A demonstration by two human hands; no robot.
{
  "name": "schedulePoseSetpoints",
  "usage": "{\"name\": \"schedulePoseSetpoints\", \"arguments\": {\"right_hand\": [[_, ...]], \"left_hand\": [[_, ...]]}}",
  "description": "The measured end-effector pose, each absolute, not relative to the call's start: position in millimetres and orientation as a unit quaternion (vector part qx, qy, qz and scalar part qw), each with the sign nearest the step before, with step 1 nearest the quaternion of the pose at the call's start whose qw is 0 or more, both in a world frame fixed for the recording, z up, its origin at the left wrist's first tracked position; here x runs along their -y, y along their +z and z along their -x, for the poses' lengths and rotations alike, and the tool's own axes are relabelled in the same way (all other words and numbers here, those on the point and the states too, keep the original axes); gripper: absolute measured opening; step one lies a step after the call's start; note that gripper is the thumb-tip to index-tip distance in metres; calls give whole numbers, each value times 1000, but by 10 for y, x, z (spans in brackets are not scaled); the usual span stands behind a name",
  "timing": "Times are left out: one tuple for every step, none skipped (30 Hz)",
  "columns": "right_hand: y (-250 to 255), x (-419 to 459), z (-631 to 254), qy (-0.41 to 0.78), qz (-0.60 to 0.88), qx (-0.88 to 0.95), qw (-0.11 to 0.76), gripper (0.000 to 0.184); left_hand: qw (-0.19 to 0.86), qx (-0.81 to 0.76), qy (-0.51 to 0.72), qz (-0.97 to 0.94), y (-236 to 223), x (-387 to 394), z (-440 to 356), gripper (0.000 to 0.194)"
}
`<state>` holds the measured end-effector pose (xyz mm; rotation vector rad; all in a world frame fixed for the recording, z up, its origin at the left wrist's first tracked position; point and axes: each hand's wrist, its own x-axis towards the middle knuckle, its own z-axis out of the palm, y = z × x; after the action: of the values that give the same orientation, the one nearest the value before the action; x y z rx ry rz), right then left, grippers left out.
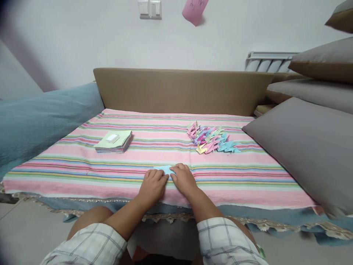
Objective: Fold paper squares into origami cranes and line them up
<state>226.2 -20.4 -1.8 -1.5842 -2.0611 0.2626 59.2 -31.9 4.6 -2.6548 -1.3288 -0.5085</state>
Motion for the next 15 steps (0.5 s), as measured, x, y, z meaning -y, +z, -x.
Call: {"name": "schedulePoseSetpoints", "arguments": {"right_hand": [[2, 212, -2263, 97, 586, 762, 258, 28], [20, 219, -2263, 101, 588, 761, 255, 27], [35, 225, -2263, 107, 590, 759, 253, 26], [45, 230, -2263, 115, 592, 757, 252, 27], [51, 233, -2264, 124, 594, 754, 251, 28], [52, 237, -2265, 133, 595, 752, 249, 29], [48, 240, -2267, 140, 595, 752, 248, 30], [39, 243, -2269, 142, 593, 753, 247, 30], [28, 245, -2272, 138, 589, 757, 248, 31], [16, 246, -2277, 130, 582, 763, 250, 32], [3, 246, -2281, 119, 575, 769, 254, 33], [-8, 245, -2286, 108, 568, 773, 259, 34], [-16, 243, -2291, 101, 564, 776, 264, 35], [-21, 240, -2295, 99, 562, 777, 266, 36], [-22, 238, -2299, 102, 562, 777, 265, 36]], "left_hand": [[63, 438, -167, 881, 41, 324, -582, 28], [61, 436, -169, 882, 36, 323, -570, 29], [60, 437, -174, 881, 32, 317, -557, 30], [58, 438, -180, 879, 30, 308, -545, 30], [55, 439, -187, 877, 30, 298, -535, 30], [51, 441, -193, 875, 32, 289, -528, 31], [47, 443, -198, 873, 37, 282, -525, 31], [43, 447, -202, 871, 46, 278, -526, 31], [41, 452, -206, 867, 57, 277, -531, 30], [39, 458, -210, 863, 70, 280, -538, 29], [38, 465, -212, 858, 84, 284, -548, 28], [35, 472, -214, 855, 96, 290, -558, 30], [32, 477, -215, 851, 107, 295, -568, 36], [28, 481, -215, 849, 114, 299, -577, 44], [23, 484, -215, 848, 117, 301, -584, 51]]}}
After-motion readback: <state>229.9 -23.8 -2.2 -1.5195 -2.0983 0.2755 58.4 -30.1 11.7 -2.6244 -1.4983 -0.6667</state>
